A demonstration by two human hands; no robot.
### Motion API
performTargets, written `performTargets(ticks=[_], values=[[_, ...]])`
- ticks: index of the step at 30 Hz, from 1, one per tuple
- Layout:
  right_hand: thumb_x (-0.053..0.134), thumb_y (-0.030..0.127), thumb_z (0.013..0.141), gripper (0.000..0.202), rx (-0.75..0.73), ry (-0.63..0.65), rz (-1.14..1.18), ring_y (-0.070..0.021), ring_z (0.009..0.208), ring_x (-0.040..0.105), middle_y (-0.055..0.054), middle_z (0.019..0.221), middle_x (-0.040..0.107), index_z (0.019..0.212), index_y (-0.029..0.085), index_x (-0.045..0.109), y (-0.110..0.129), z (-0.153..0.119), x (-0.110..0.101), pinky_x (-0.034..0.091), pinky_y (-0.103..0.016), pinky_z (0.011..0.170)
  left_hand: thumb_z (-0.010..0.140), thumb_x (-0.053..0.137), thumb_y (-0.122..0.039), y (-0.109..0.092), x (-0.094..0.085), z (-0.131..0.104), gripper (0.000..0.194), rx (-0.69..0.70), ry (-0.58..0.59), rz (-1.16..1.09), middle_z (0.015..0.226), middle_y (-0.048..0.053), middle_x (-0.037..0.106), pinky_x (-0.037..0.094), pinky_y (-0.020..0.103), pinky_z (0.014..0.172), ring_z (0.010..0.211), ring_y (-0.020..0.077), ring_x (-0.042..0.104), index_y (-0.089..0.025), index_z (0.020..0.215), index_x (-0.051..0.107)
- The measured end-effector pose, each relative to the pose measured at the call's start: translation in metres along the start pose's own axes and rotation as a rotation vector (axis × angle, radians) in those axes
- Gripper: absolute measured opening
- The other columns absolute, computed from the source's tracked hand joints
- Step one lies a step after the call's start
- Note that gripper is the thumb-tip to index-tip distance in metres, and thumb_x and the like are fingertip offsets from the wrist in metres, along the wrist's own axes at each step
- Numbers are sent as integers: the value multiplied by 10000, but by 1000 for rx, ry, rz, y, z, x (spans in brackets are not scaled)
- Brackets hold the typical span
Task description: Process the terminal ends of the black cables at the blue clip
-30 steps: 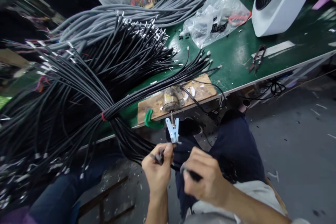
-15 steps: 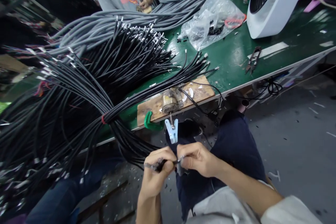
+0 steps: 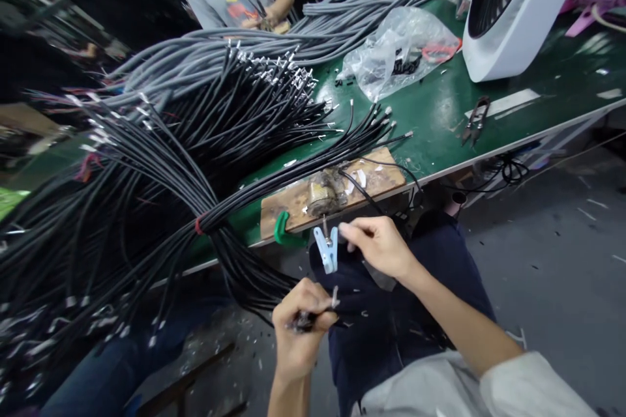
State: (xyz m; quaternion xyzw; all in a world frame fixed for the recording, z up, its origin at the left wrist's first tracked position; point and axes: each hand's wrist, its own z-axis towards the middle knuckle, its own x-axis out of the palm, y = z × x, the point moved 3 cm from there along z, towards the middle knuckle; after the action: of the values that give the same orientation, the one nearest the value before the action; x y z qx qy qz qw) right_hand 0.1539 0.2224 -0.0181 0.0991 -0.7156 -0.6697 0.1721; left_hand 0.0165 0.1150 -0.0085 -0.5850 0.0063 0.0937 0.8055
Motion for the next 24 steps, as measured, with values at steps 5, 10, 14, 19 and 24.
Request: performTargets(ticks=[5, 10, 14, 19, 24], values=[[696, 578, 712, 466, 137, 126, 316, -84, 478, 430, 21, 535, 521, 609, 126, 646, 2, 7, 29, 323, -198, 429, 731, 738, -151, 3, -2, 5, 278, -3, -119, -83, 595, -46, 479, 403, 205, 518, 515, 79, 476, -174, 610, 489], [750, 516, 698, 393, 247, 116, 700, -95, 515, 510, -6, 589, 586, 655, 129, 694, -11, 4, 41, 428, -197, 483, 739, 715, -127, 8, 4, 12, 282, -57, -132, -51, 614, -45, 457, 395, 205, 532, 539, 83, 462, -168, 598, 475], [755, 515, 704, 401, 282, 190, 803, -92, 531, 532, -11, 601, 593, 675, 119, 693, -14, 1, 43, 435, -190, 504, 744, 710, -132, 6, 5, 16, 280, -90, -104, -3, 610, -47, 433, 359, 200, 536, 557, 84, 425, -166, 598, 473], [606, 606, 802, 503, 329, 266, 820, -135, 600, 570, -46, 623, 611, 703, 117, 669, -25, -3, 37, 446, -231, 547, 760, 699, -151, 3, 2, 15, 276, -102, -49, 14, 601, -40, 456, 375, 215, 567, 573, 96, 452, -168, 591, 482], [642, 526, 818, 396, 279, 134, 709, -122, 603, 531, -34, 661, 606, 791, 133, 680, -50, -15, 6, 411, -232, 561, 729, 722, -96, 1, -1, 8, 194, -87, -15, -1, 631, -22, 587, 414, 202, 554, 571, 98, 533, -175, 633, 573]])
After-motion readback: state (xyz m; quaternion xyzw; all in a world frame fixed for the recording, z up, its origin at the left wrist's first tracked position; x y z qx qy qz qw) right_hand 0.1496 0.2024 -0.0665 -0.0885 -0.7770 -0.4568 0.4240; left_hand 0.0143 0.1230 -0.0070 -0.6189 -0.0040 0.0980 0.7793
